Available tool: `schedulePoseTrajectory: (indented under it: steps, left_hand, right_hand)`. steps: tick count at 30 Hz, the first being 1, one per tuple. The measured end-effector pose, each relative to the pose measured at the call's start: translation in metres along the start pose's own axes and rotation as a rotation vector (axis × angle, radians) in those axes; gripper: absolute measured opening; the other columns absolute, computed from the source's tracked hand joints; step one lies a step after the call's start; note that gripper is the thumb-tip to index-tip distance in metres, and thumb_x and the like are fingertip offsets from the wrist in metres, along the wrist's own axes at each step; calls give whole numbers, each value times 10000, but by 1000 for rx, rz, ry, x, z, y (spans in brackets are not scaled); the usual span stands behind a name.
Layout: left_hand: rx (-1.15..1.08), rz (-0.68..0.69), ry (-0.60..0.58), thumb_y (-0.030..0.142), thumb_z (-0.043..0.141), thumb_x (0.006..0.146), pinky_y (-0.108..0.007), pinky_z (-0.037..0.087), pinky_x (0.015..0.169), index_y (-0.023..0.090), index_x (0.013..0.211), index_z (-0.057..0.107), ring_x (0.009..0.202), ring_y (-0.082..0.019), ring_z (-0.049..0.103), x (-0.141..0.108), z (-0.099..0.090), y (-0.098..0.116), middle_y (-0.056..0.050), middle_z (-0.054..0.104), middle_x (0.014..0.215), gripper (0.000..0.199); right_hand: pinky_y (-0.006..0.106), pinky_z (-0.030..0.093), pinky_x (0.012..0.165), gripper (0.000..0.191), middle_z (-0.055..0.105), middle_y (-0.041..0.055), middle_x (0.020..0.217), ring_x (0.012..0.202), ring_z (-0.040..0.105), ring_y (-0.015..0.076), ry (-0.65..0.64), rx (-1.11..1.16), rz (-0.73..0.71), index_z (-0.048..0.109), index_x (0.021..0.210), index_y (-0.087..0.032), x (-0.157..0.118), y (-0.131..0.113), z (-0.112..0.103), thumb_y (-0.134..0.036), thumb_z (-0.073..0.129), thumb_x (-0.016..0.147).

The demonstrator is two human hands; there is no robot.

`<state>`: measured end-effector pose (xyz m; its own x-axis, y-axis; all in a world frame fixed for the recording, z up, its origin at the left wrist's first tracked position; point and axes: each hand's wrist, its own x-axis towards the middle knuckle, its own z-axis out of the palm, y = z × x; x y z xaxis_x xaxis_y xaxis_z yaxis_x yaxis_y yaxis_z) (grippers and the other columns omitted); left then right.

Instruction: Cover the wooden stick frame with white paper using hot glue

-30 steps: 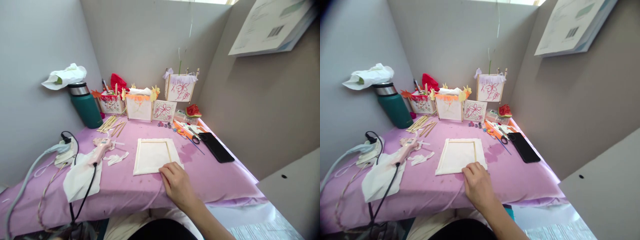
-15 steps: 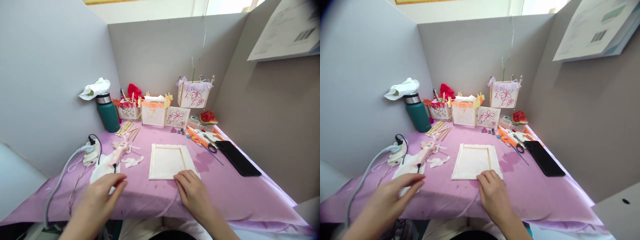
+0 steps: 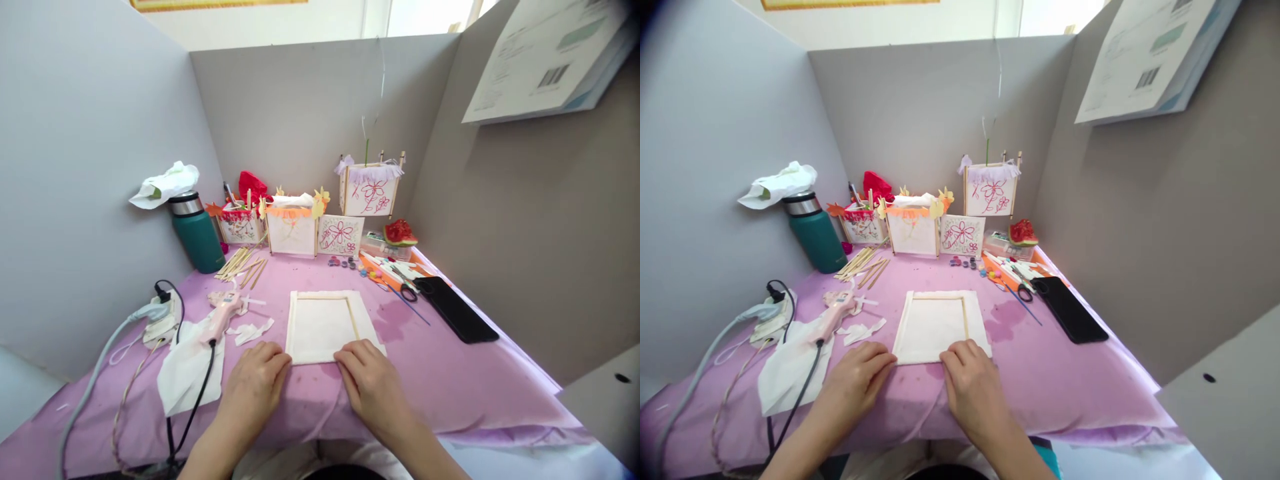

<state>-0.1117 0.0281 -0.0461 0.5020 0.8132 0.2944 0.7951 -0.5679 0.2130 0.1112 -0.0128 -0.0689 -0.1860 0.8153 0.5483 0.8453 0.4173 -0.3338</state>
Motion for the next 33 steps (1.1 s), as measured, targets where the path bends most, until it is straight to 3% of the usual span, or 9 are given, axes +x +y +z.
schedulePoseTrajectory:
  steps: [3,7,11,15,25,30,33]
  left_hand:
    - [-35,-44,-69,208,407,936,-337,446,794,192,844,658,861,-197,596,11,-10,3,-52,634,900,267]
    - [58,-256,-173,240,411,924,-306,442,724,192,884,587,853,-200,635,39,-21,9,-51,662,918,186]
    - [154,-380,-219,197,428,873,-352,445,700,126,1007,547,880,-286,661,69,-18,13,-156,689,925,193]
    - [175,-402,-254,138,416,829,-357,450,691,104,998,550,865,-307,676,84,-8,14,-193,694,910,219]
    - [119,-465,-180,214,409,820,-345,445,687,119,1090,500,863,-304,675,79,-4,8,-150,709,892,301]
    - [19,-522,-115,250,411,829,-331,434,667,151,1121,455,804,-280,674,60,-1,14,-70,694,779,312]
    - [-125,-483,-85,267,389,842,-311,428,640,184,1081,462,741,-243,674,43,3,19,-23,677,717,263]
  right_hand:
    - [316,437,741,202,615,58,857,842,543,200,-1,39,22,643,900,-196,0,1,-2,-109,461,900]
    - [289,453,810,193,648,56,952,925,583,180,10,135,141,630,963,-200,8,16,-17,-162,448,913]
    - [310,467,753,190,684,70,935,856,640,205,-103,-116,475,642,941,-192,25,33,-32,-257,466,912]
    - [321,458,687,184,706,119,875,819,666,253,-201,-231,531,660,837,-155,40,32,-32,-267,518,869]
    - [278,448,635,196,731,147,866,804,696,254,-325,-325,549,703,855,-118,64,20,-27,-127,513,811]
    - [287,452,676,224,722,154,912,843,686,253,-318,-350,459,702,912,-112,85,26,-28,-104,510,796]
    - [286,450,752,237,703,112,1008,916,662,226,-277,-361,389,663,1030,-152,96,31,-30,-183,508,854]
